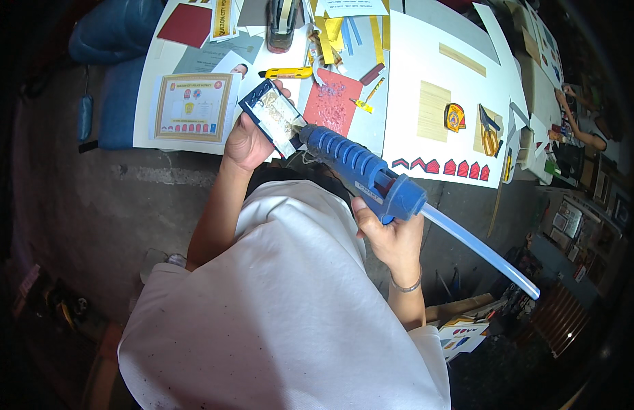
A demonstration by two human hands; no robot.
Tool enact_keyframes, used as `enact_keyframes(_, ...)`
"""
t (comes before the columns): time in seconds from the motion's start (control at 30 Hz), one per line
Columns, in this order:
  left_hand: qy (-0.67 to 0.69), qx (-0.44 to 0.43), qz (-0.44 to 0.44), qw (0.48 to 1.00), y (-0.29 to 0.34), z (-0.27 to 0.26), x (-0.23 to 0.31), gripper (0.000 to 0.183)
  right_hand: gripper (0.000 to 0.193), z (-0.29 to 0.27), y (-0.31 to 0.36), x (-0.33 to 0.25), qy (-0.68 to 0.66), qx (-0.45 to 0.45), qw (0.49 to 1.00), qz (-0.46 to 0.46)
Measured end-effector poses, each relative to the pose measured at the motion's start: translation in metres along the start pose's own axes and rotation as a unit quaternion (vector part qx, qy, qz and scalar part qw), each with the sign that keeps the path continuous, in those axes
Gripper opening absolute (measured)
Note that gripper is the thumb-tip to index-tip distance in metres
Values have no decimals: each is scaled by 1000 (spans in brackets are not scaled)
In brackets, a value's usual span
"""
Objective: The person uses a hot glue gun to apply adhesive to small paper patches and presses them onto a white board. They handle several patches one at a time, aligning and smoothing each before moving to the next.
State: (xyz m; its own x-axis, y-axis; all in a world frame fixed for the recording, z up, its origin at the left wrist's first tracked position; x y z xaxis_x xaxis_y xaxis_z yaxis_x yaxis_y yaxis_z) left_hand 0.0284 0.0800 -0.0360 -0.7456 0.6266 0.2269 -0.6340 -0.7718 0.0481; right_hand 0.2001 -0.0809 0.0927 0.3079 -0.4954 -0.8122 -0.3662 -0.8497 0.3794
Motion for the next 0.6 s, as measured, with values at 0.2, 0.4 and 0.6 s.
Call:
enact_keyframes(0.2, -3, -1, 7, 1000, -1, 1, 2, 92, 23, -1, 1, -4, 32, 9, 999, -1)
enact_keyframes(0.4, -6, -5, 4, 1000, -2, 2, 2, 92, 22, 6, 4, -11, 30, -3, 1000, -8)
enact_keyframes(0.6, -7, -15, -6, 1000, -2, 3, -1, 91, 21, -1, 2, -7, 41, 35, 998, 18)
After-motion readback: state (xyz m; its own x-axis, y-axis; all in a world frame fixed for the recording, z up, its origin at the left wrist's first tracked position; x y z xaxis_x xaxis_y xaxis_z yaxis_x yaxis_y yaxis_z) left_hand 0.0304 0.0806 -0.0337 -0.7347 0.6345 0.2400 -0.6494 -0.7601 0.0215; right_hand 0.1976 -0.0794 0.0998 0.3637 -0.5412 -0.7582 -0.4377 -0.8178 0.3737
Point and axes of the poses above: each hand's wrist, its own y-axis away from the middle knuckle, its own z-axis out of the palm, x = y × z, the point moved 9 cm from there along -y, towards the middle knuckle, and after that the axes turned 8 degrees about y, right-handed, at the moved point
